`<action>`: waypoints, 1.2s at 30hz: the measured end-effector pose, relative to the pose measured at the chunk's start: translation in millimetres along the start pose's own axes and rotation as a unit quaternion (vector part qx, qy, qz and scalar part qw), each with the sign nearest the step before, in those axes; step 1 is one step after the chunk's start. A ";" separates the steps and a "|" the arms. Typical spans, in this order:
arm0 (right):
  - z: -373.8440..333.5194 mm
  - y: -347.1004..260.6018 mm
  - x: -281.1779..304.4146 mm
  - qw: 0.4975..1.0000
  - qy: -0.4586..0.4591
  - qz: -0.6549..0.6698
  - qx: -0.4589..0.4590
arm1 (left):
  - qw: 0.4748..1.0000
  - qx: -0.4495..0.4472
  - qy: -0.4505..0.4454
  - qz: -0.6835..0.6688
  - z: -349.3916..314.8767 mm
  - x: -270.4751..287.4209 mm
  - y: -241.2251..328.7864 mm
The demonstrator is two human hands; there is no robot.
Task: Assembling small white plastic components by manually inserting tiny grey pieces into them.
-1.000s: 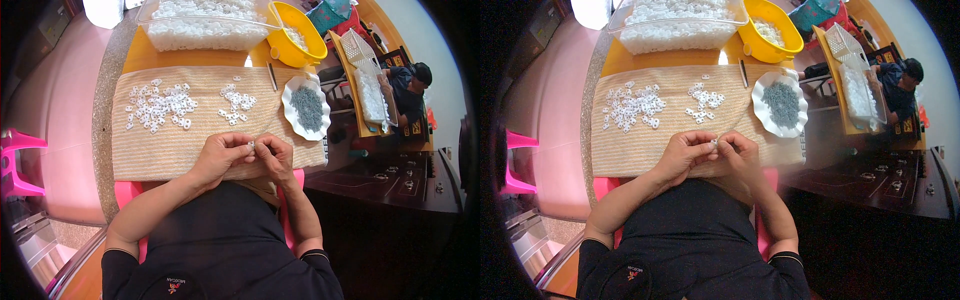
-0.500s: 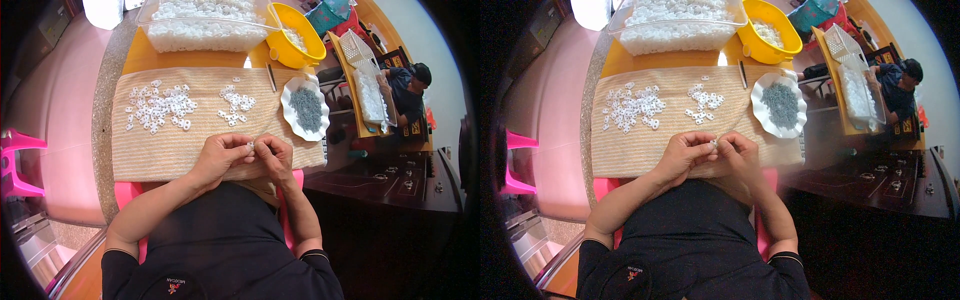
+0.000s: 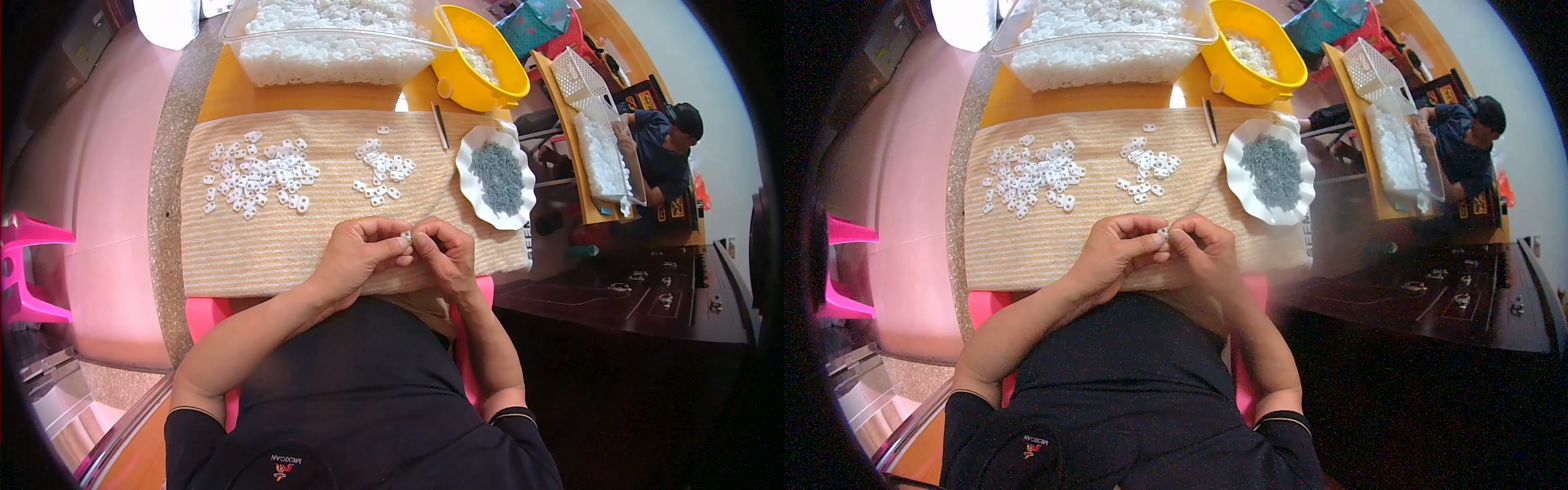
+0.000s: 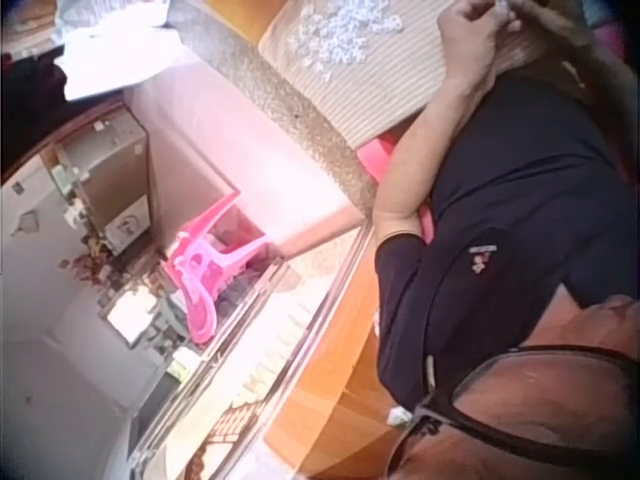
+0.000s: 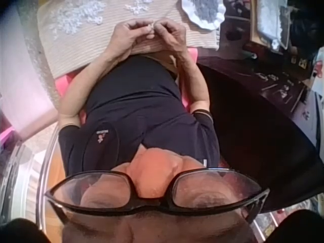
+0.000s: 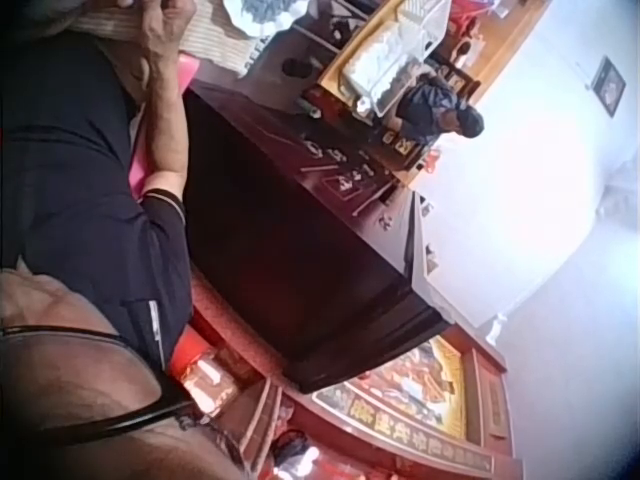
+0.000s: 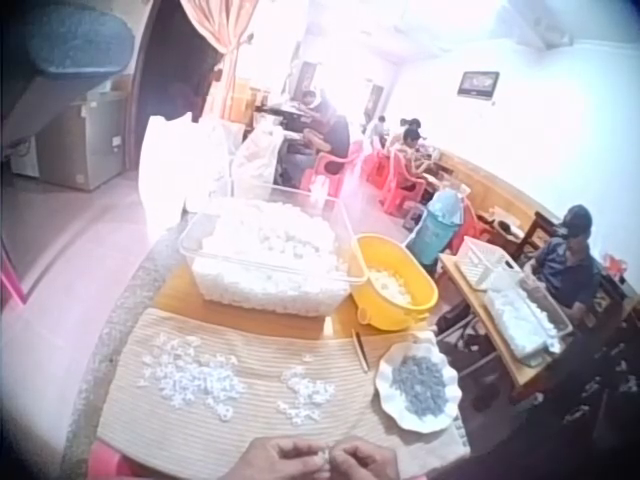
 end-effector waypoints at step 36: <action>4.1 8.3 8.7 0.999 0.033 0.019 -0.023 | 1.000 -0.006 0.007 0.008 -0.9 -1.1 2.6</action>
Point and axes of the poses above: each hand's wrist, its own z-axis towards the middle knuckle, its own x-axis out of the back of the hand, y = z × x, the point moved 10 cm from there along z, towards the middle knuckle, and after that the axes turned 7 degrees about -x, right-handed, at the moved point
